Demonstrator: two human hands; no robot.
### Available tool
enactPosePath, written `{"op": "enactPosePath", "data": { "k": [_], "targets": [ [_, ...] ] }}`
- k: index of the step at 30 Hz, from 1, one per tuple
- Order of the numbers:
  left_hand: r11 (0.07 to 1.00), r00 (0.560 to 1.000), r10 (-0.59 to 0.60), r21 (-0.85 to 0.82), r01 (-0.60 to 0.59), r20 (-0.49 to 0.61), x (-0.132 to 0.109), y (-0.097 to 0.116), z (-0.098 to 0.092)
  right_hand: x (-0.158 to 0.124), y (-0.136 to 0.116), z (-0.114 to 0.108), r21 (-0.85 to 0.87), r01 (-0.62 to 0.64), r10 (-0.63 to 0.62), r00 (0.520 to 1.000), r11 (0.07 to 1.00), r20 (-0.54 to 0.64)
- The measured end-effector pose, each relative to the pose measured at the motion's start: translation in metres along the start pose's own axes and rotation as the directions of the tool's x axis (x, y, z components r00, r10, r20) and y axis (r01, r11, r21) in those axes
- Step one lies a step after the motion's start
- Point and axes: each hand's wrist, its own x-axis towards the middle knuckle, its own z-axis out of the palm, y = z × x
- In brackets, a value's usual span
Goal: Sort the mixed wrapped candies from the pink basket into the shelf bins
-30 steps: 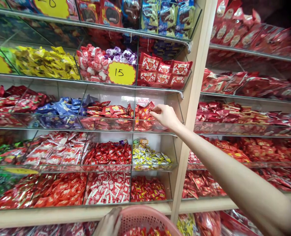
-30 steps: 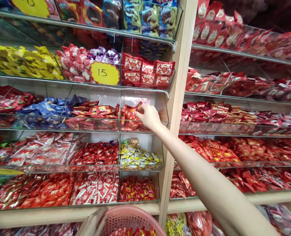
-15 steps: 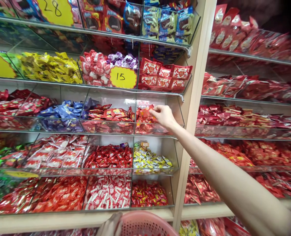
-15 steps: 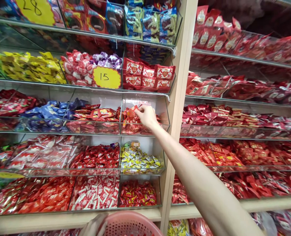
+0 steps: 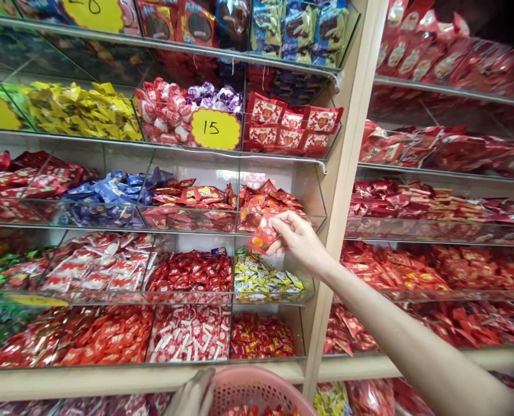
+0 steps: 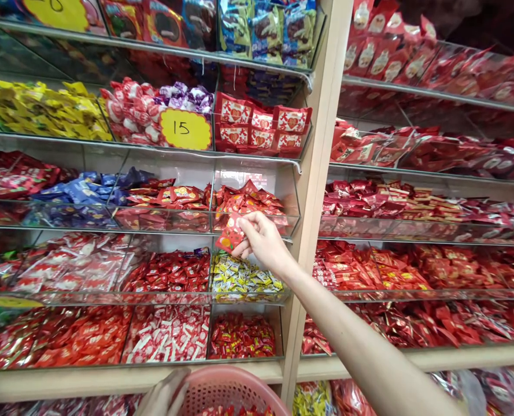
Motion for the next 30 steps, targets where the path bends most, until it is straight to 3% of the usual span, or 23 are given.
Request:
{"op": "enactPosePath", "data": {
  "k": [5,9,12,17,20,23,30],
  "targets": [
    [0.999,0.999,-0.036,0.029,0.036,-0.011,0.001,0.005,-0.003,-0.015,0.017,0.012,0.039,-0.067,0.065,0.997,0.997,0.048],
    [0.999,0.999,-0.039,-0.003,0.039,0.03,0.002,0.016,-0.016,-0.031,0.038,0.018,0.045,-0.138,0.135,0.988,0.989,0.076],
    [0.999,0.998,-0.009,-0.05,0.012,0.061,0.003,0.026,-0.027,-0.059,0.072,0.031,0.003,-0.232,0.229,0.96,0.973,0.162],
    [0.996,0.994,-0.004,-0.086,0.014,0.111,0.004,0.035,-0.035,-0.131,0.155,0.068,-0.095,-0.404,0.414,0.877,0.91,0.244],
    [0.995,0.993,-0.011,-0.094,0.022,0.117,0.004,0.037,-0.036,-0.17,0.202,0.087,-0.239,-0.384,0.436,0.871,0.892,0.227],
    [0.995,0.994,-0.006,-0.096,0.016,0.108,0.004,0.036,-0.036,-0.193,0.233,0.102,-0.375,-0.331,0.429,0.877,0.866,0.217],
    [0.995,0.992,-0.017,-0.092,0.028,0.124,0.005,0.039,-0.038,-0.2,0.254,0.126,-0.552,-0.399,0.503,0.863,0.732,0.044]
  ]
}}
